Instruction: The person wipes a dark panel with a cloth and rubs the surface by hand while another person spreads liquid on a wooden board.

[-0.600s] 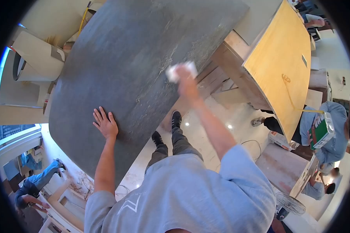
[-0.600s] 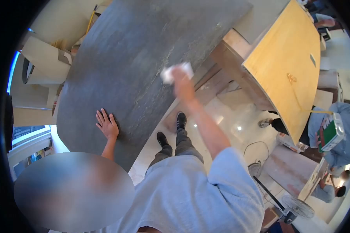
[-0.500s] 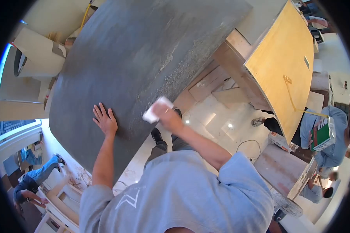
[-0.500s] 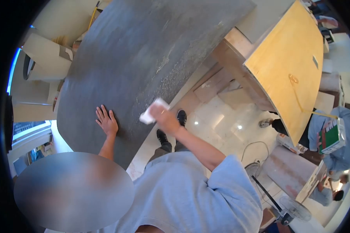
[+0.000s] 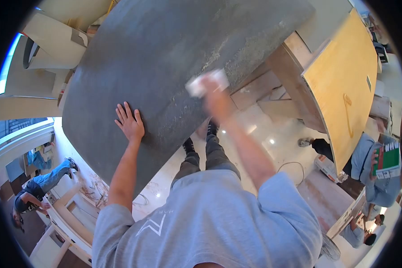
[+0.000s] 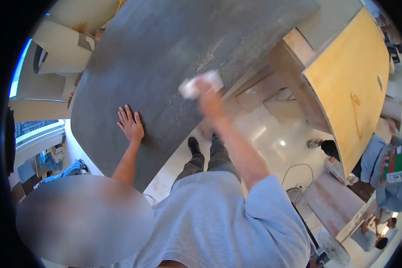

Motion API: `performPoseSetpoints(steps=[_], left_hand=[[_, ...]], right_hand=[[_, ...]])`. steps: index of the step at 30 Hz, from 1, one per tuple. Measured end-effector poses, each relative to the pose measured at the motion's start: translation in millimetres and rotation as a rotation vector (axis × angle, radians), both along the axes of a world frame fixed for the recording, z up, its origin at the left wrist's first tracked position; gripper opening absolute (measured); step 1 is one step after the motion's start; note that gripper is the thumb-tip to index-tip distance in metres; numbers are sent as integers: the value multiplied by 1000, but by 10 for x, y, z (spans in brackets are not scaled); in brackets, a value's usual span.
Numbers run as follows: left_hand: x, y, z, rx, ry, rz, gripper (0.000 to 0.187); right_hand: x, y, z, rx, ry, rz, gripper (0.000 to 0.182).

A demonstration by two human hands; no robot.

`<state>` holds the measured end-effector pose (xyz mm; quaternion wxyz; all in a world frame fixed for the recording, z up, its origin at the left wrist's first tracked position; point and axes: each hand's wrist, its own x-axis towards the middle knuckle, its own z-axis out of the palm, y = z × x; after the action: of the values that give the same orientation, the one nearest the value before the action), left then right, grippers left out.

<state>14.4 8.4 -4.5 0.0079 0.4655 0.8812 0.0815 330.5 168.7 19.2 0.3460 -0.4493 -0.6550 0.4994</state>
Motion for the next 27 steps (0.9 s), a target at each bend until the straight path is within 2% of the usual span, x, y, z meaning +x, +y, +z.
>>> performPoseSetpoints(steps=[2, 3, 4, 6, 7, 10, 11, 12, 13, 14, 15, 16, 17, 20, 24, 27], left_hand=[[53, -26, -24, -2, -4, 3, 62], [20, 9, -10, 8, 8, 3, 62], [-7, 29, -6, -8, 17, 14, 62], [-20, 12, -47, -44, 24, 20, 62], [-21, -8, -52, -56, 58, 24, 62], [-39, -70, -90, 3, 125, -37, 62], [-7, -42, -76, -65, 124, 20, 61], [-1, -24, -42, -68, 103, 14, 62], [17, -7, -51, -72, 89, 20, 62], [30, 10, -90, -54, 71, 5, 62], [22, 9, -110, -39, 58, 1, 62], [-52, 6, -78, -58, 64, 4, 62], [-62, 21, -73, -65, 64, 7, 63], [-76, 14, -44, -122, 64, 28, 63], [-31, 79, 31, -178, 22, 31, 64], [83, 126, 301, -294, -26, 15, 62]], right_hand=[[-413, -1387, -326, 357, -337, 397, 31], [-567, -1894, -337, -139, -60, 626, 31], [-539, -2008, -274, -254, 64, 755, 33], [-364, -1652, -133, 105, 110, 600, 43], [-187, -1042, 181, 311, -145, 359, 43], [577, 855, 736, 844, -391, -170, 56], [781, 1175, 948, 923, -587, -302, 43], [893, 1469, 681, 841, -691, -391, 33], [921, 1483, 635, 475, -631, -287, 29], [840, 1342, 344, 762, -662, -350, 31], [687, 1074, 242, 762, -608, -378, 32], [476, 800, -43, 665, -491, -274, 40], [323, 410, -120, 746, -466, -176, 40], [107, -358, -177, 691, -450, 8, 46], [218, -313, -74, 699, -462, 138, 43], [150, -280, -81, 506, -433, 114, 39]])
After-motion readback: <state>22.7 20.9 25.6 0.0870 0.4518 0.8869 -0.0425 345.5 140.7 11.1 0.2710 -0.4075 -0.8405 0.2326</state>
